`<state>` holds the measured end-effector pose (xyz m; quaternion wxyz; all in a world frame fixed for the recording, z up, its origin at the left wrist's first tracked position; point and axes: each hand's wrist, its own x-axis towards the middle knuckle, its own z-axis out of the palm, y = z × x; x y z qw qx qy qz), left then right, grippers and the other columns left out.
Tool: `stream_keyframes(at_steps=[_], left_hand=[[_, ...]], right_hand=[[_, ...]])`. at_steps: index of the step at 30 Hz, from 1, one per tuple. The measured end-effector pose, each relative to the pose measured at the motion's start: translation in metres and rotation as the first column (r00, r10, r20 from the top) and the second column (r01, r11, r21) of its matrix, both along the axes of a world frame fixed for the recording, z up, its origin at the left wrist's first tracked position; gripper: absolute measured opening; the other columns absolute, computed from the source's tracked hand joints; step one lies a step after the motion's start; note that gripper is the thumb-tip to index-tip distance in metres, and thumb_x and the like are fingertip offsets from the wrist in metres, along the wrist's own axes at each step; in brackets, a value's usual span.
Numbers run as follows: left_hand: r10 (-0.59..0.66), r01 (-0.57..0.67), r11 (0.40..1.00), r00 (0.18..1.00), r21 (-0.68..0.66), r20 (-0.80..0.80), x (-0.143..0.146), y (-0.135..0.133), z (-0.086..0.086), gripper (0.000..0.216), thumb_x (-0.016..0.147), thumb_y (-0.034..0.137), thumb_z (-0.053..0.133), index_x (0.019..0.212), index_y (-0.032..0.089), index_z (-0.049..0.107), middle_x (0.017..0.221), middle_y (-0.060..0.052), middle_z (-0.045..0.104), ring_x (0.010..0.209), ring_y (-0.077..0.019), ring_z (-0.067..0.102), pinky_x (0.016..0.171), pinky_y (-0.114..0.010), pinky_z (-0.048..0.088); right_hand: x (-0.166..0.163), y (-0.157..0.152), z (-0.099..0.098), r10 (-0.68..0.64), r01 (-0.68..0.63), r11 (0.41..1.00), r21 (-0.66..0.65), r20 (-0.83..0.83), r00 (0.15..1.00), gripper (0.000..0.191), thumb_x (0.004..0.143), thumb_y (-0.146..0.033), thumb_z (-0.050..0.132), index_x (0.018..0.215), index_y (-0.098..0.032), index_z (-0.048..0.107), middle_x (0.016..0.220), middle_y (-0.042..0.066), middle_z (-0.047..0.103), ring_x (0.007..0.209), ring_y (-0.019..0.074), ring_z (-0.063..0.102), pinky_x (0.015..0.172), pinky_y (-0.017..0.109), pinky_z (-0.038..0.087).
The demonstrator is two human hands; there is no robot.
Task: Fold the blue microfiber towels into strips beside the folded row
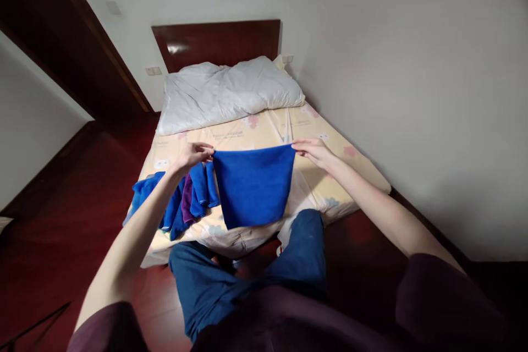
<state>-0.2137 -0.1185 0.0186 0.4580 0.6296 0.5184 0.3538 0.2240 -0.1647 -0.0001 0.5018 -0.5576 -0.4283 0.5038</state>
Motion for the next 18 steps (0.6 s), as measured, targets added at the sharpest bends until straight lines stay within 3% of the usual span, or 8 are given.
stream_keyframes(at_steps=[3,6,9,11,14,18], left_hand=[[0.078,-0.084,0.991,0.995,0.100,0.054,0.015,0.043,-0.003,0.047,0.070,0.035,0.089,0.106,0.010,0.073,0.080,-0.011,0.075,0.072,-0.0224,0.074,0.066,-0.033,0.062],[0.152,-0.175,0.956,0.982,0.235,0.113,0.023,0.070,0.001,0.051,0.076,0.030,0.083,0.120,0.010,0.067,0.085,-0.008,0.074,0.074,-0.0198,0.074,0.067,-0.031,0.063],[0.166,-0.195,0.909,0.980,0.367,0.109,0.019,0.074,-0.003,0.061,0.080,0.035,0.078,0.134,0.013,0.060,0.091,-0.006,0.074,0.077,-0.0177,0.073,0.065,-0.027,0.061],[0.174,-0.186,0.889,0.982,0.418,0.068,0.013,0.066,-0.018,0.066,0.081,0.039,0.078,0.137,0.013,0.058,0.092,-0.006,0.074,0.079,-0.0170,0.072,0.065,-0.025,0.059],[0.206,-0.181,0.906,0.978,0.382,-0.024,0.004,0.040,-0.066,0.069,0.081,0.046,0.076,0.138,0.012,0.058,0.093,-0.007,0.075,0.081,-0.0167,0.072,0.069,-0.024,0.058],[0.253,-0.209,0.955,0.945,0.211,-0.208,0.004,-0.015,-0.168,0.055,0.086,0.044,0.067,0.133,0.015,0.063,0.100,-0.008,0.077,0.085,-0.0196,0.074,0.078,-0.027,0.058]], right_hand=[[-0.011,0.049,-0.008,-0.134,0.133,0.989,0.062,0.016,0.991,0.037,0.056,-0.022,0.098,0.085,-0.014,0.076,0.076,0.003,0.074,0.064,0.0099,0.062,0.061,0.023,0.051],[-0.017,0.083,-0.012,-0.222,0.206,0.948,0.244,0.039,0.974,0.038,0.062,-0.029,0.095,0.091,-0.016,0.074,0.087,0.005,0.077,0.076,0.0134,0.068,0.070,0.024,0.055],[-0.014,0.093,-0.026,-0.249,0.185,0.896,0.404,0.112,0.962,0.046,0.069,-0.044,0.091,0.102,-0.017,0.073,0.101,0.009,0.077,0.093,0.0190,0.071,0.082,0.029,0.058],[-0.010,0.088,-0.048,-0.231,0.134,0.892,0.432,0.181,0.956,0.048,0.073,-0.049,0.087,0.106,-0.017,0.074,0.105,0.011,0.077,0.096,0.0208,0.071,0.085,0.031,0.057],[-0.007,0.066,-0.102,-0.155,0.044,0.920,0.391,0.258,0.954,0.042,0.076,-0.049,0.081,0.103,-0.016,0.077,0.100,0.010,0.077,0.092,0.0213,0.070,0.085,0.032,0.056],[-0.023,0.015,-0.195,-0.057,0.010,0.988,0.154,0.304,0.951,0.027,0.078,-0.040,0.077,0.091,-0.017,0.078,0.099,0.010,0.078,0.094,0.0221,0.070,0.086,0.032,0.055]])
